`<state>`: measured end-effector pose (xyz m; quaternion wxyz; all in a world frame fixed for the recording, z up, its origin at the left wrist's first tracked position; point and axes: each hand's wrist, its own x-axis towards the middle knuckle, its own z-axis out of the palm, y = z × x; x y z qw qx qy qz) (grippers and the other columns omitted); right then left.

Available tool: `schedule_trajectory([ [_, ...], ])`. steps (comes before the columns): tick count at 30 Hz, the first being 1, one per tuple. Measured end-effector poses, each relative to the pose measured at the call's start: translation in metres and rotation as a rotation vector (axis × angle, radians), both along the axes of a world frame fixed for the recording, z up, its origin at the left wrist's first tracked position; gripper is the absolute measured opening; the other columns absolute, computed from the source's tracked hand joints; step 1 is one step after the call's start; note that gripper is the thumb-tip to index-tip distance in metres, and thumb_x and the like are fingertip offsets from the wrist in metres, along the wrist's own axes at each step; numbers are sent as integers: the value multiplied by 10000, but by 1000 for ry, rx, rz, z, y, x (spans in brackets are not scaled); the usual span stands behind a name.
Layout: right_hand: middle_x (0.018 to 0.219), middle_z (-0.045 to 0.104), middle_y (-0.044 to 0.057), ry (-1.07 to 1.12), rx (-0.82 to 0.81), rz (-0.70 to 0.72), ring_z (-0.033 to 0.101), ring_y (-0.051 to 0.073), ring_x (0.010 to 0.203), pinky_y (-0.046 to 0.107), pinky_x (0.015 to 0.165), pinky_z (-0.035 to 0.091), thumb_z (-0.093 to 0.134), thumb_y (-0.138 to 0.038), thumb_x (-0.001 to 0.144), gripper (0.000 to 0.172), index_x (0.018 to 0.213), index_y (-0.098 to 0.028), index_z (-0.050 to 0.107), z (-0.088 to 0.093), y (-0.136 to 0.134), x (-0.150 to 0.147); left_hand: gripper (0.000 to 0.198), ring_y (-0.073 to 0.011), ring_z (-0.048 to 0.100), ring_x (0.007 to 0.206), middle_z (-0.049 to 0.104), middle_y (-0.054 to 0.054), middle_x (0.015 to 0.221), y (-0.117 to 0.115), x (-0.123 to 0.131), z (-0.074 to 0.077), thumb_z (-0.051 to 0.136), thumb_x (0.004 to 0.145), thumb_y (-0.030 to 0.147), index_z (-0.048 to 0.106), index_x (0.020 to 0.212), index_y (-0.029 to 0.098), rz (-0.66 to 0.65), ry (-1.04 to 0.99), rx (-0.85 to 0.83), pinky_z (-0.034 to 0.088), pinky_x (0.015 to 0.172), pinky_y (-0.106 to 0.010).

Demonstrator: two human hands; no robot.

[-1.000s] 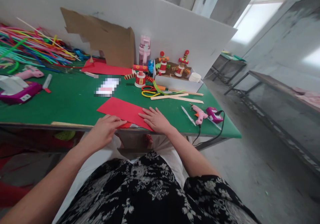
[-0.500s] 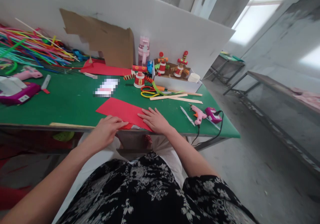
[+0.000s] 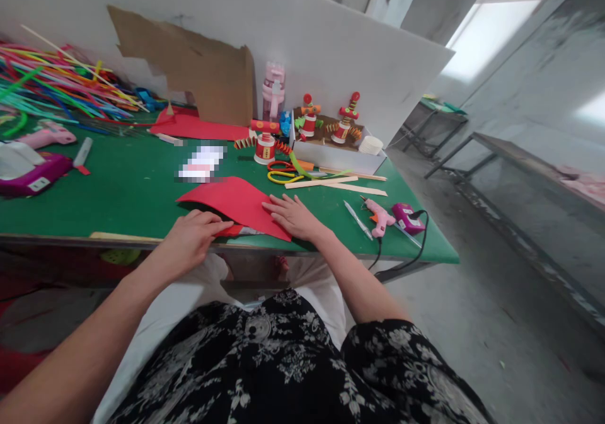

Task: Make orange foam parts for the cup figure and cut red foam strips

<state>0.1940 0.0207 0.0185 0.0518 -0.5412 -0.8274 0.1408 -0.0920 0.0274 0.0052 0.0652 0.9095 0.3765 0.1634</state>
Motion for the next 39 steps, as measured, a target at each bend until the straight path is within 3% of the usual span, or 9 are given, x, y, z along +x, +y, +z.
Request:
schedule_trajectory([
  [6,1634,275,-11,-72,1,19,198,304,1518,571,1219,164,288,-373,1056,492,1541,-325,360,0,-13,9,506,-258,558,957,675,-110,1122,-5,7,-1,379,851,114,680,1238,241,-23,0,-33,428,789,-375],
  [15,1631,280,-17,-87,24,14,207,292,1517,559,1223,168,284,-382,1059,487,1535,-332,370,-2,-12,8,495,-261,565,939,693,-116,1096,-10,15,6,364,867,120,700,1212,234,-26,3,-23,449,780,-391],
  [39,1626,293,-39,-93,44,6,224,286,1513,540,1224,179,281,-390,1062,479,1532,-353,369,-4,-12,7,479,-245,566,961,684,-106,1097,-14,27,2,375,862,130,707,1191,236,-82,-35,-25,436,822,-374],
])
